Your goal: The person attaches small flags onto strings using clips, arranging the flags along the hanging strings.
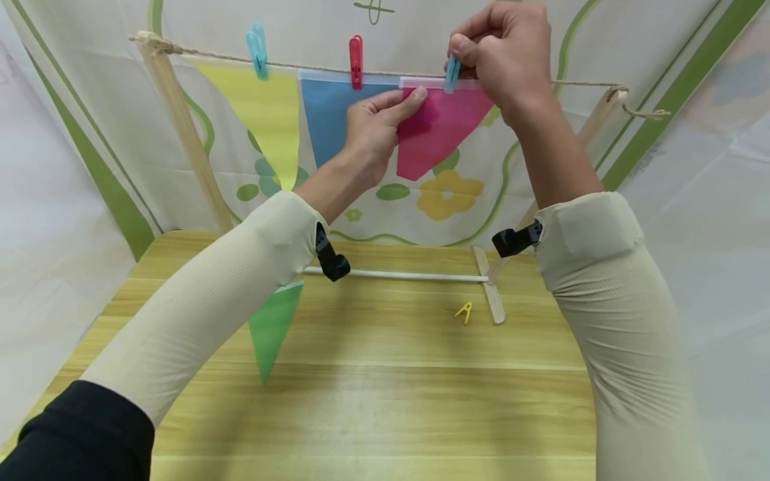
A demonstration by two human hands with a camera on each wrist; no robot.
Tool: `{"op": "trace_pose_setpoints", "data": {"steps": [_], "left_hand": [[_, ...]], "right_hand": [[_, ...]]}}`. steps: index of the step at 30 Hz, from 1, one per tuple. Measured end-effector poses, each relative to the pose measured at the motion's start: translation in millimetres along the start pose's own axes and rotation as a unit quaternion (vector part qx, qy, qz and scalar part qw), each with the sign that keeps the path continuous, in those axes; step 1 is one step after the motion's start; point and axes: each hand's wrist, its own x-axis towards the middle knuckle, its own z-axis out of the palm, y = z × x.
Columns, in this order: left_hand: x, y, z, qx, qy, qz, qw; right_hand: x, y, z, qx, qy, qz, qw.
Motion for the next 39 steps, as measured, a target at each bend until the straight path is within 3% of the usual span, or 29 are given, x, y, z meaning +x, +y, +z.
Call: {"op": "trace_pose_setpoints", "data": {"steps": [10, 22, 31, 39], "left_hand": [[1.2, -0.5, 2.2, 0.0, -0.002, -0.019, 0.9998], [-1.4, -2.9, -4.7, 0.018, -0.007, 0.001, 0.9998], [-1.5, -6.6, -14.8, 0.001, -0.005, 0.029, 0.9996], [-1.4, -7.9, -24.1, -0.004, -0.025, 0.044, 0.9987]], "right_hand": [[0.0, 7.5, -5.3, -0.106, -0.005, -0.014, 0.9943], [-1.8, 9.6, -10.3, -0.148, -0.026, -0.03, 0.9882], [-2.2, 12.5, -13.8, -0.132, -0.046, -0.026, 0.9899], [-2.6, 12.2, -15.5, -0.111, -0.044, -0.038, 0.9921]]}}
